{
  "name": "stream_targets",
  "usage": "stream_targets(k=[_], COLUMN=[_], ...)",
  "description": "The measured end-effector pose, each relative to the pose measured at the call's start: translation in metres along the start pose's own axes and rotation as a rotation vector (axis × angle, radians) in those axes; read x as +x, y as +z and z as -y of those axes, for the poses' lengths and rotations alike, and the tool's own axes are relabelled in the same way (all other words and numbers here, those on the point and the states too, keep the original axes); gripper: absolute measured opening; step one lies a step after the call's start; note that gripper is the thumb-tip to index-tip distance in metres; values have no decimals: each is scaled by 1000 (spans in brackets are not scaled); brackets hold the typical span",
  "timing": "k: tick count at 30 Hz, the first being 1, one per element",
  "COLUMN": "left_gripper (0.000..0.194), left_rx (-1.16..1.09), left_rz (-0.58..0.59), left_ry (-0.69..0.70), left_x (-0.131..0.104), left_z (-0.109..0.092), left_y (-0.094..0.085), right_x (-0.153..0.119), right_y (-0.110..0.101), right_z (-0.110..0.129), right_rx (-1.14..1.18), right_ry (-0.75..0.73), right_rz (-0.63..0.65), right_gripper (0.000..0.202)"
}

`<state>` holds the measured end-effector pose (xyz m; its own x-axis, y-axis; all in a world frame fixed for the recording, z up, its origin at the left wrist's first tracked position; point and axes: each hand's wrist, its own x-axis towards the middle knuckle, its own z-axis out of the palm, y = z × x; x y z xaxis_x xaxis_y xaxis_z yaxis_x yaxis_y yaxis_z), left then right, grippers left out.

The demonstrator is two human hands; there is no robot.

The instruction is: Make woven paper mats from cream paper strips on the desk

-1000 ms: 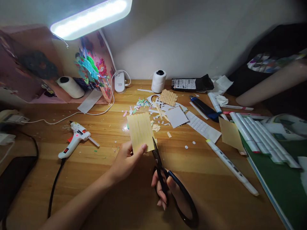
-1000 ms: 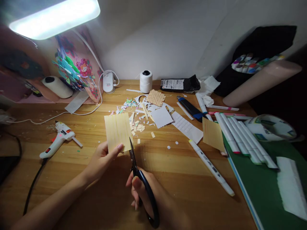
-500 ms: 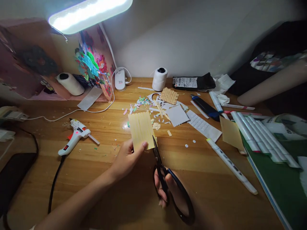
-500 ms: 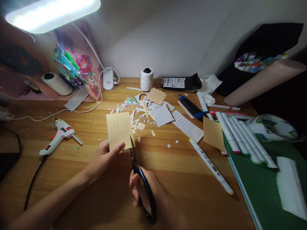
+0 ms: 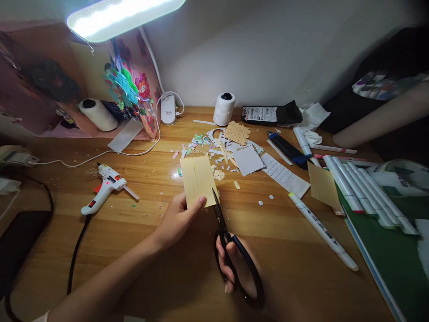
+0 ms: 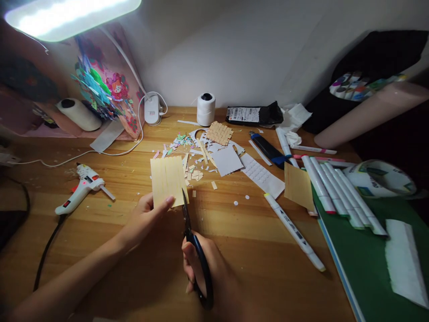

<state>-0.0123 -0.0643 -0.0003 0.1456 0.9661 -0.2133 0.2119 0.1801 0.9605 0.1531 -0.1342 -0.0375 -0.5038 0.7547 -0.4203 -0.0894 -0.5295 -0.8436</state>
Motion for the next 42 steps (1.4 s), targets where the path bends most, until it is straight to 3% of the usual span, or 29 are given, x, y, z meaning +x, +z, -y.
stream_targets(k=[8,16,25,32,37,42], left_gripper=[31,28,32,27,31,31], left_rx=[-91,-133,-178,-244,-242,-218], left_rz=[42,83,65,171,167,170], left_ry=[-32,-31,-113,-105,-144,-136], left_x=[-1,-4,-4,-6,-5,-5], left_z=[-1,-3,-4,-1,0,-2], left_y=[3,5,7,11,11,11], right_x=[1,3,2,6,3,6], right_y=[2,-2,-4,-3,-2,-3], right_z=[-3,-11,-2,-5,2,-9], right_rx=[40,-36,-37,16,-8,45], right_ry=[-102,-80,-54,-76,-46,-97], right_rz=[-32,-45,-40,-76,-93,-115], right_gripper=[63,62,63,64,57,59])
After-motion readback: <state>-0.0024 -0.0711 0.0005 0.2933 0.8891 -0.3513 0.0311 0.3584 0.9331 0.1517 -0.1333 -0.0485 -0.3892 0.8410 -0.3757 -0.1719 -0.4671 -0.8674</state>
